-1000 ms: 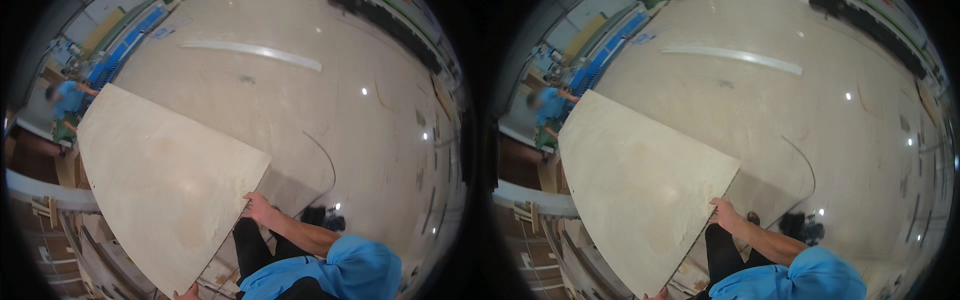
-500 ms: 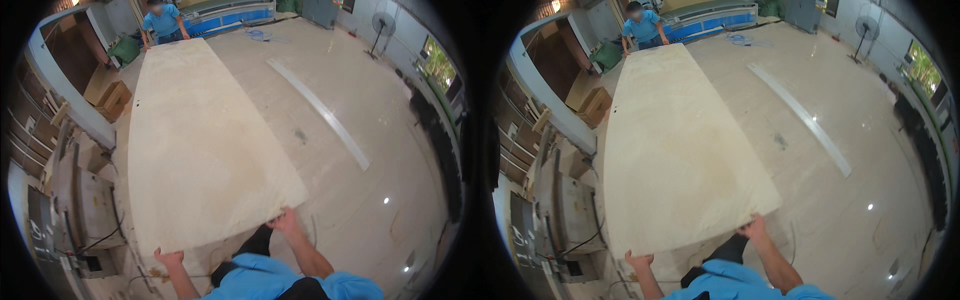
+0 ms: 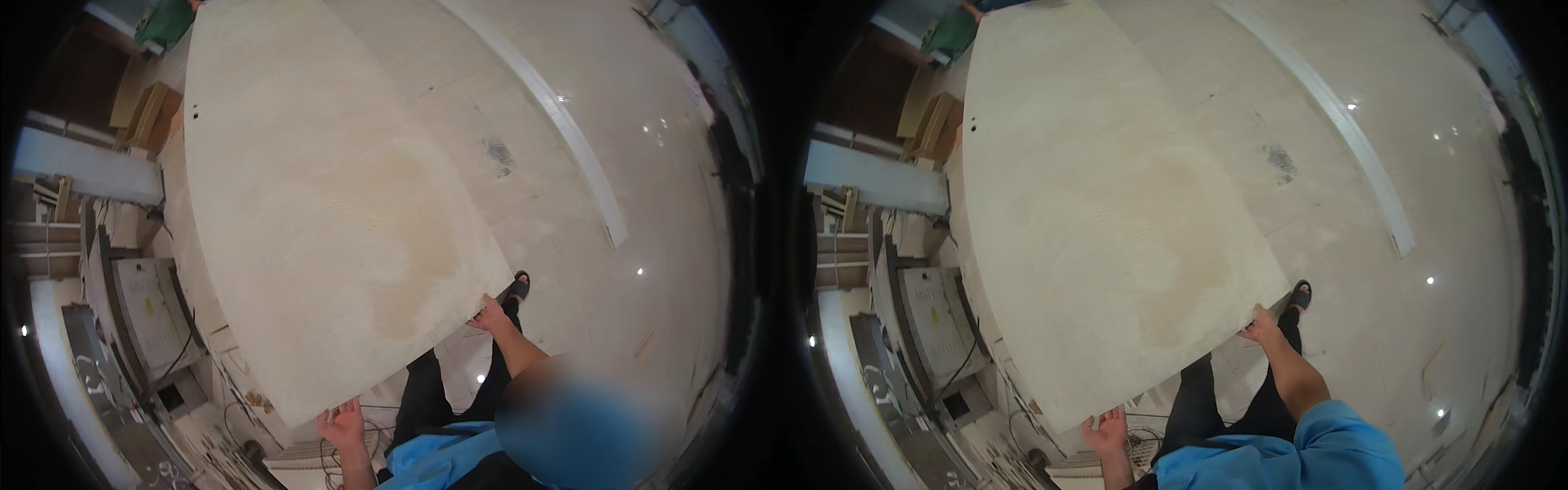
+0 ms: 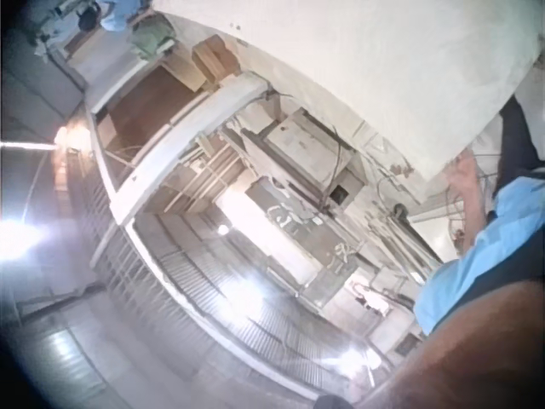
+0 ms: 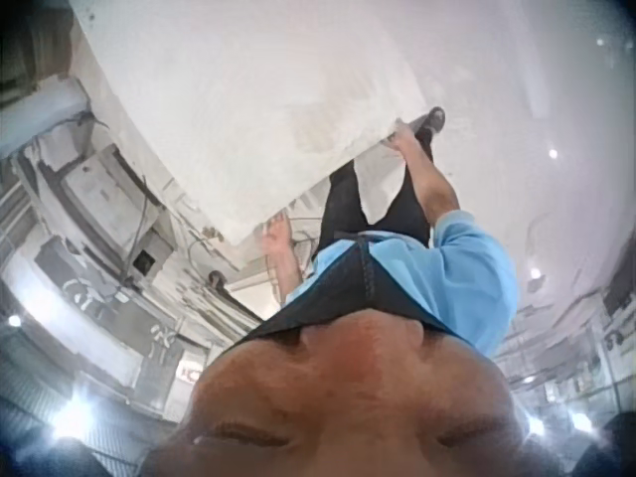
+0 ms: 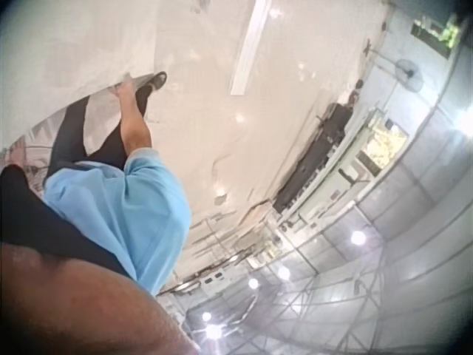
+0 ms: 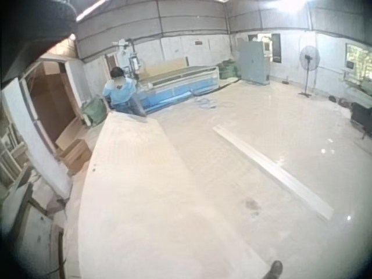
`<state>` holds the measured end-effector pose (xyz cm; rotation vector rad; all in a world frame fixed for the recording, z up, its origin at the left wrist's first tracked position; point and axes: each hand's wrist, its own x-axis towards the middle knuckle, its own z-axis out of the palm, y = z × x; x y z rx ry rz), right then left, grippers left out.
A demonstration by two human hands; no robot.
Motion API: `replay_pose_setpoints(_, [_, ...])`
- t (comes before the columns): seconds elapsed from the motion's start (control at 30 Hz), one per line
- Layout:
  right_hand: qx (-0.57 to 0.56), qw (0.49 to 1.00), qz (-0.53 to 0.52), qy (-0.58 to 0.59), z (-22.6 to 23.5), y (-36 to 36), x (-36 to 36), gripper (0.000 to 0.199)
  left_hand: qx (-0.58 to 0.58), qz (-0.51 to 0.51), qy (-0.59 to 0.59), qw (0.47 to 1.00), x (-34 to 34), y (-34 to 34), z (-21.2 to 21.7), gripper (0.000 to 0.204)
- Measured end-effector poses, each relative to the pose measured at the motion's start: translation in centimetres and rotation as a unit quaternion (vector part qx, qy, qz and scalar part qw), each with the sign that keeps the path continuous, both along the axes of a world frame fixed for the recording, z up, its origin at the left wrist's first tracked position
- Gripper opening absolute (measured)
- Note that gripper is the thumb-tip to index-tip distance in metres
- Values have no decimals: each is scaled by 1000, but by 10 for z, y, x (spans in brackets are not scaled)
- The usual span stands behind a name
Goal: The person applies a dark finish to the edge of a large wooden tabletop using a small brush and a cloth. They repeatedly dip the brush into a small container, apply the finish along the curved edge, and wipe the surface with a black cloth. The person moves around the table to reach different sections and later places the container and cloth on a nearby workbench.
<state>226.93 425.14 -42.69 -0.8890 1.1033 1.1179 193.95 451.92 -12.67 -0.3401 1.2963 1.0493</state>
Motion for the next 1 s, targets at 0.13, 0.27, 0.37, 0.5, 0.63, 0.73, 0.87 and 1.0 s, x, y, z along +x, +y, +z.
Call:
replay_pose_setpoints(0.13, [70, 996, -32, 42, -86, -16, 29, 72, 27, -107, 48, 993, 28, -48, -56, 57])
replay_pose_setpoints(0.27, [28, 997, 20, 68, -178, -38, 27, 74, 10, -95, 62, 994, 39, -93, -99, 66])
replay_pose_setpoints(0.37, [46, 994, 29, 94, -235, -42, 23, 76, -9, -61, 54, 997, 43, -115, -117, 72])
replay_pose_setpoints(0.5, [86, 991, 36, 101, -285, -44, 38, 85, 31, -108, 64, 992, 76, -148, -154, 71])
replay_pose_setpoints(0.63, [96, 992, 27, 77, -297, -52, 52, 94, 56, -117, 32, 991, 113, -172, -157, 66])
replay_pose_setpoints(0.73, [15, 996, 72, 56, -277, -65, 44, 100, 32, -100, 127, 986, 141, -182, -152, 63])
replay_pose_setpoints(0.87, [-79, 947, 310, -14, -206, -88, 24, 97, 49, -162, 145, 975, 172, -199, -143, 62])
replay_pose_setpoints(1.0, [55, 941, 334, -4, -111, -109, 29, 85, 51, -177, 107, 977, 206, -239, -132, 60])
